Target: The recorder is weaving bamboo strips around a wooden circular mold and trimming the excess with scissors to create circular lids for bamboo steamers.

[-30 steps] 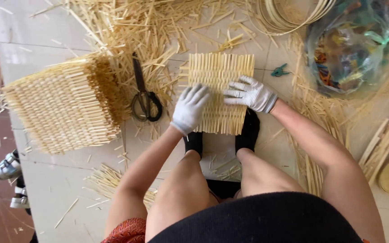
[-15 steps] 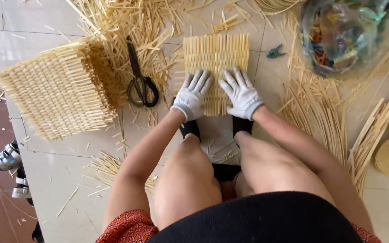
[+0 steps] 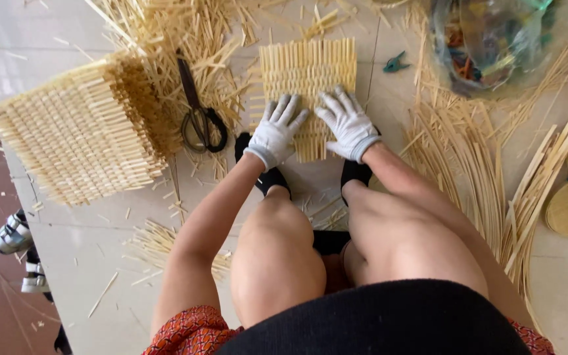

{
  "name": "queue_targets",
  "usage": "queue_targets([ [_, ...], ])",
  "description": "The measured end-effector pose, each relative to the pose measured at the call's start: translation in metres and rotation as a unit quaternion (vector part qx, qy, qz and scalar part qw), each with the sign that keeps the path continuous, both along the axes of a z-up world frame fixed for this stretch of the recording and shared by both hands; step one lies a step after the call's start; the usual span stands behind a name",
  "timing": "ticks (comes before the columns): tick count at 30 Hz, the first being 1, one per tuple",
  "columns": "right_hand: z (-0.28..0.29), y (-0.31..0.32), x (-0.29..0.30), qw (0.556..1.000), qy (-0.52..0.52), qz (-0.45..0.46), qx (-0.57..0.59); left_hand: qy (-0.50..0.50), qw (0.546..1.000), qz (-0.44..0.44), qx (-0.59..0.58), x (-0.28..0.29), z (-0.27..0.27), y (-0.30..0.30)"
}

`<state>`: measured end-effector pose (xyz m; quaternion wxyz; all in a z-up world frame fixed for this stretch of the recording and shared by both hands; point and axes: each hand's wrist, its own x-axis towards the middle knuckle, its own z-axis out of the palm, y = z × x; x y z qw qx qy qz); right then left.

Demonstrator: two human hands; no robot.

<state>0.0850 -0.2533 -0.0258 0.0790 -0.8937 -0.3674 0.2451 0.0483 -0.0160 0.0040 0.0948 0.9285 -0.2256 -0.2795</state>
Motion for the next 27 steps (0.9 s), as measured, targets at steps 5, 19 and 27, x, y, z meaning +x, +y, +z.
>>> queue_targets([
  [5,-0.004,-0.002,0.001,0.999,-0.029,0.004,0.014,-0.047,0.999,-0.014,-0.018,-0.002,-0.018,0.005],
  [19,0.011,0.005,0.02,1.0,-0.011,0.009,0.003,-0.032,0.997,-0.012,-0.072,0.012,-0.003,0.017],
  [27,0.015,0.035,0.064,0.992,0.035,-0.12,-0.017,0.091,0.991,0.072,-0.062,0.05,0.003,0.016],
])
